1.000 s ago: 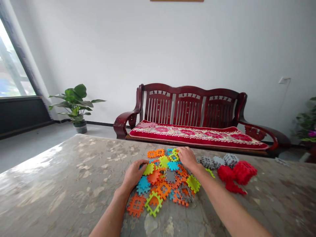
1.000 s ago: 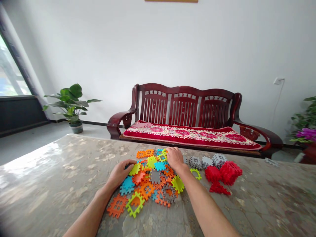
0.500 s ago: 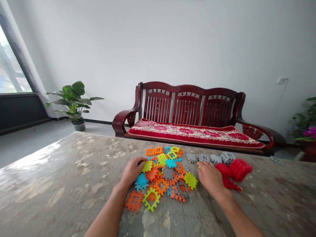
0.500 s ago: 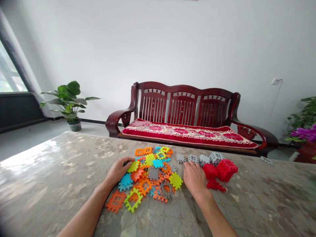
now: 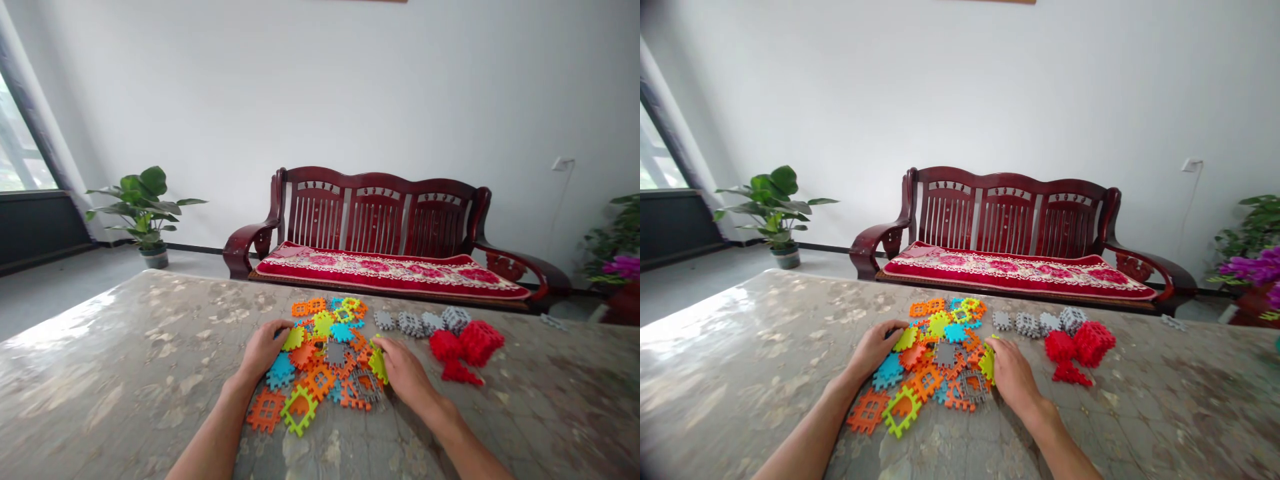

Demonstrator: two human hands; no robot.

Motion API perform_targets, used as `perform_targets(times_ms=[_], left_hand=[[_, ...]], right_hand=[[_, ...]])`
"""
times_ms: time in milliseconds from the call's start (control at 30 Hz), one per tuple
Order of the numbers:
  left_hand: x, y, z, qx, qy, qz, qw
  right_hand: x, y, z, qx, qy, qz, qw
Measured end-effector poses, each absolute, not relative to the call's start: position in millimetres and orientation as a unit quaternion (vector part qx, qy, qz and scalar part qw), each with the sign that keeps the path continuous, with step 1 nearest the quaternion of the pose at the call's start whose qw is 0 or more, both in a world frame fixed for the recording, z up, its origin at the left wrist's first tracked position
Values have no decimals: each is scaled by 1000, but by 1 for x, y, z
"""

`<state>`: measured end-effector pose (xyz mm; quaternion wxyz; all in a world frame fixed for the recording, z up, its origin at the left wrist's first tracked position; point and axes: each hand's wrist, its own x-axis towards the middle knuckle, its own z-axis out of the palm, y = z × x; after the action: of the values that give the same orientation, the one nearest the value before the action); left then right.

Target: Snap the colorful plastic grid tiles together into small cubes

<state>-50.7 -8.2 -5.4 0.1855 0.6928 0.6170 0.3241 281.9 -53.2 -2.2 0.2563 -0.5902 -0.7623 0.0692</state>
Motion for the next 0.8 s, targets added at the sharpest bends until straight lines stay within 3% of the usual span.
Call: perform_targets(times_ms=[400, 800], left_hand=[[-52, -5, -11, 687, 619, 331, 187], [-51, -7, -10, 678, 618, 351, 188]], right_hand=[[272, 22, 31, -612, -769, 1, 184], [243, 80, 14, -576, -799, 103, 142]])
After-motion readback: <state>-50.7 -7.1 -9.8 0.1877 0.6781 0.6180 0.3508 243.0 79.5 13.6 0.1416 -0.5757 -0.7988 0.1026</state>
